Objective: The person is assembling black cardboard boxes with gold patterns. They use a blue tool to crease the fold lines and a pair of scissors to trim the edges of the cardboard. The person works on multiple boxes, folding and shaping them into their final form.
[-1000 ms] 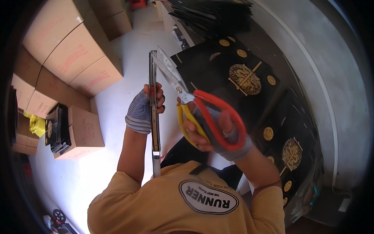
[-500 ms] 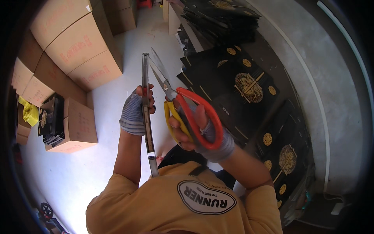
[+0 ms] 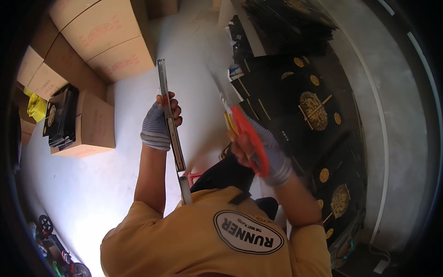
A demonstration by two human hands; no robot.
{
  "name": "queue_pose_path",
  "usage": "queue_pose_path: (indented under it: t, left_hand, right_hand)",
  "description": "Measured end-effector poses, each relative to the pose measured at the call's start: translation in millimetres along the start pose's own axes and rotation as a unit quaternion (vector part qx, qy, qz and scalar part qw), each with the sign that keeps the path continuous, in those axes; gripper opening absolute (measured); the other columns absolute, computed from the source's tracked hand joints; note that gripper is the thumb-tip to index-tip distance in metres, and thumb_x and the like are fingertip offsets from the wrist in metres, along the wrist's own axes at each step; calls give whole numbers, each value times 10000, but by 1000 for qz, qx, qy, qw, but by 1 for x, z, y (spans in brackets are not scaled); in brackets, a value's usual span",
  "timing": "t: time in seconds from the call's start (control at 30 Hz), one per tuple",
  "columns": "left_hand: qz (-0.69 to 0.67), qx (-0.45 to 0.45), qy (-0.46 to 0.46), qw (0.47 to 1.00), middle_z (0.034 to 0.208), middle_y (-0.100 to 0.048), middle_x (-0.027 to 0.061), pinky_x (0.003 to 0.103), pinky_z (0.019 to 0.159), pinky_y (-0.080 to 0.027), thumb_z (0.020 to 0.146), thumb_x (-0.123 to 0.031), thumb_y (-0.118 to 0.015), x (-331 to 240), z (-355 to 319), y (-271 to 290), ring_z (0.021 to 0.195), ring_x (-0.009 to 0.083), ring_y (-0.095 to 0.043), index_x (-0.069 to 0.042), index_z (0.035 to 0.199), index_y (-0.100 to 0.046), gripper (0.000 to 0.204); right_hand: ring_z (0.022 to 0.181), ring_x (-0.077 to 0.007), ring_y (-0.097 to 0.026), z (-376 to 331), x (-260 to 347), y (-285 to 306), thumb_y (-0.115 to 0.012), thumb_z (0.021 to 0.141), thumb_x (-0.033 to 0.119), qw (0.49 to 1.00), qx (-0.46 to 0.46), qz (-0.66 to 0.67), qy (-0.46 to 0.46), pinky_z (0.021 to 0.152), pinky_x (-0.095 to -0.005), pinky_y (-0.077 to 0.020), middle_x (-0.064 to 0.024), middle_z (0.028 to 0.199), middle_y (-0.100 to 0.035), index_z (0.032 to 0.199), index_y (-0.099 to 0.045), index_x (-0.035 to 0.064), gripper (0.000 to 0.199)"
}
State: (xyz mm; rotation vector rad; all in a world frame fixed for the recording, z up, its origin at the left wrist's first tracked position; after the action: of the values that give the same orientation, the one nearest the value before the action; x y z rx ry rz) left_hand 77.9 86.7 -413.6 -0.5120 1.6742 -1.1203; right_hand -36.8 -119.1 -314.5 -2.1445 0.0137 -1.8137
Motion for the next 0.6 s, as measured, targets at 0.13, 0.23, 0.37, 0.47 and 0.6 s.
queue_pose_path:
  t: [0.13, 0.23, 0.37, 0.47, 0.6]
  left_hand:
    - [-24, 20, -9, 999, 787, -498, 32, 261, 496, -405, 901, -402, -516, -4, 4, -9, 647, 153, -469, -66, 1073, -506, 378]
    - [-28, 24, -6, 999, 780, -494, 24, 261, 491, -398, 875, -417, -553, 0, 14, -5, 641, 149, -478, -63, 1076, -503, 410]
    - [-73, 60, 7, 996, 800, -495, 23, 262, 492, -396, 874, -419, -556, 10, 27, 6, 659, 152, -485, -71, 1077, -506, 406]
    - [-70, 72, 25, 995, 803, -490, 24, 259, 489, -394, 881, -417, -544, 22, 39, -1, 654, 148, -478, -70, 1073, -507, 399]
    - [-66, 66, 35, 995, 811, -476, 46, 252, 493, -424, 907, -382, -513, 36, 53, -15, 661, 154, -464, -47, 1084, -498, 379]
  right_hand:
    - [806, -116, -496, -3, -11, 28, -743, 739, 160, 940, -32, -332, -75, 739, -233, -440, -23, 933, -524, 1346, -371, 9, 728]
    - [919, -109, -497, -7, -7, 52, -742, 730, 103, 942, -39, -320, -96, 832, -234, -423, -50, 1053, -542, 1359, -363, 30, 738]
    - [1040, -118, -490, -9, 13, 77, -730, 710, 47, 930, 0, -329, -165, 909, -231, -381, -70, 1192, -526, 1379, -324, 24, 783]
    - [888, -102, -524, -12, 26, 97, -775, 657, 121, 958, -7, -229, -171, 787, -227, -445, -50, 1069, -538, 1392, -292, 12, 886]
    - [671, -57, -465, -15, 6, 106, -769, 673, 380, 953, 31, 153, -260, 563, -173, -400, -25, 934, -485, 1381, -306, 17, 920]
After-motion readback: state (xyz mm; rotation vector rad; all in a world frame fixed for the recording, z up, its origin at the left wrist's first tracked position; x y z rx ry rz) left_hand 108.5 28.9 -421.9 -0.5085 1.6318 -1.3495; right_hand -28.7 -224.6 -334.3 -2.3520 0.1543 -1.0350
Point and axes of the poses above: each hand's wrist, its own z-axis towards the middle knuckle, its own y-axis out of the back of the hand, x = y × z, the point moved 3 cm from there along z, towards the middle knuckle
